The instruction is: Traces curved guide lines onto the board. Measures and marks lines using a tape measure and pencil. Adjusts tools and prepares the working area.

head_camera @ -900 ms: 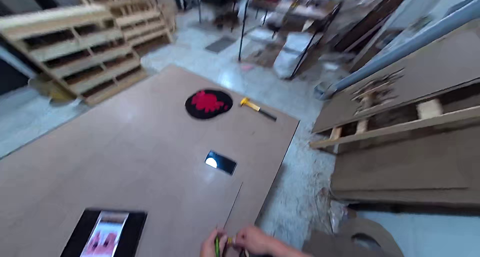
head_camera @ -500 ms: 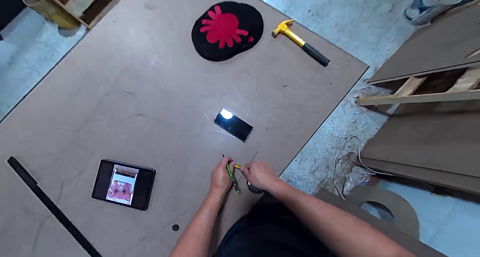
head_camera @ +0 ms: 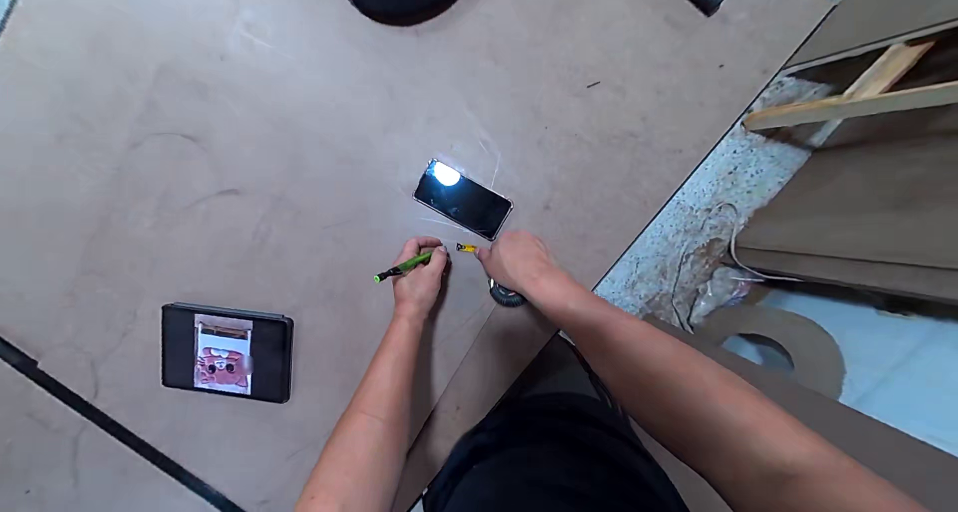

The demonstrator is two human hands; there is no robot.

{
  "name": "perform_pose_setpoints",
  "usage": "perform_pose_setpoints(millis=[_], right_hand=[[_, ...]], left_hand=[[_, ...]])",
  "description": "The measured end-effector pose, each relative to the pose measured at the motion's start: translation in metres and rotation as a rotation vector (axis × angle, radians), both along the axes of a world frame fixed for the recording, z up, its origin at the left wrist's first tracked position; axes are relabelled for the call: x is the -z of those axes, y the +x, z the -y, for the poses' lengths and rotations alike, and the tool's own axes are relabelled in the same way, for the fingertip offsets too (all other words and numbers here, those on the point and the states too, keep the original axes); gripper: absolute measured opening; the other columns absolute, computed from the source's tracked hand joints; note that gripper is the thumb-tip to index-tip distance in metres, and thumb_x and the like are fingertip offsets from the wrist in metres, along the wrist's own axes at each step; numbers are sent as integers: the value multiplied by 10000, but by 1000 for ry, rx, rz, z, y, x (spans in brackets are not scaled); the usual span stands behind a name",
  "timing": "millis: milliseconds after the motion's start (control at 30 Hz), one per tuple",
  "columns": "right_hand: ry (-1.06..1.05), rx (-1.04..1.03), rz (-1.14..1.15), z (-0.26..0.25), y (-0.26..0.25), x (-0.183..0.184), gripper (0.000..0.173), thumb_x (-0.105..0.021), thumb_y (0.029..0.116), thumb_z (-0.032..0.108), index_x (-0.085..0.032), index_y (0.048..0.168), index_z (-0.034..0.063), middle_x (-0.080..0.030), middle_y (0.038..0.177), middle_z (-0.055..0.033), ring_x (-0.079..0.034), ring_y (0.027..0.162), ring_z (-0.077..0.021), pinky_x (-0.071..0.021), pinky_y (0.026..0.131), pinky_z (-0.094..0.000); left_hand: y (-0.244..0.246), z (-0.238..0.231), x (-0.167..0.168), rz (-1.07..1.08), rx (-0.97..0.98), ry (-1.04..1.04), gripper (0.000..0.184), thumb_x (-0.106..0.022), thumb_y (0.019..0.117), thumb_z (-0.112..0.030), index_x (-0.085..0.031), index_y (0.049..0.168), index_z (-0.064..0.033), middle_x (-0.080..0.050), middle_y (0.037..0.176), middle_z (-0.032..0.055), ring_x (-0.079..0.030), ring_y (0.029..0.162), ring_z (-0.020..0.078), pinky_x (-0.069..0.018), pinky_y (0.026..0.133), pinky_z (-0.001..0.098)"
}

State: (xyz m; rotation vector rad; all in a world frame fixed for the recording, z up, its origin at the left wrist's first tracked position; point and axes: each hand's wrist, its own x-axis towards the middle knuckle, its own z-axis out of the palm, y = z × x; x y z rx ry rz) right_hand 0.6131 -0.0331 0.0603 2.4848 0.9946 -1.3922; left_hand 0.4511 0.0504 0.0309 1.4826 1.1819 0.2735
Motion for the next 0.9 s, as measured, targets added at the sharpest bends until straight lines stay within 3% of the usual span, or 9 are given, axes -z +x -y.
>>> perform_pose_setpoints(millis=[167, 433, 900], right_hand=[[35, -30, 58, -3, 0, -2, 570, -424, 1053, 537, -686, 853, 72, -690, 921, -171, -688, 933, -363, -522, 715, -580], [43, 1, 72, 0, 1, 2, 552, -451, 1046, 533, -682, 831, 81, -683, 899, -167, -685, 917, -362, -519, 706, -583], [22, -10, 45, -2, 5, -1, 542, -467, 1043, 527, -677, 804, 88, -678, 881, -164, -683, 898, -362, -516, 688, -576]], left_hand=[[4, -3, 7, -41, 4, 62, 125, -741, 949, -228, -764, 974, -108, -749, 817, 18, -707, 693, 117, -610, 657, 333], [-3, 1, 11, 108, -23, 13, 100, -702, 961, -117, -733, 1046, -75, -732, 863, 41, -697, 722, 122, -603, 665, 296], [12, 4, 10, 15, -83, 25, 73, -754, 924, -125, -746, 986, -87, -750, 822, 34, -713, 682, 115, -613, 643, 290]])
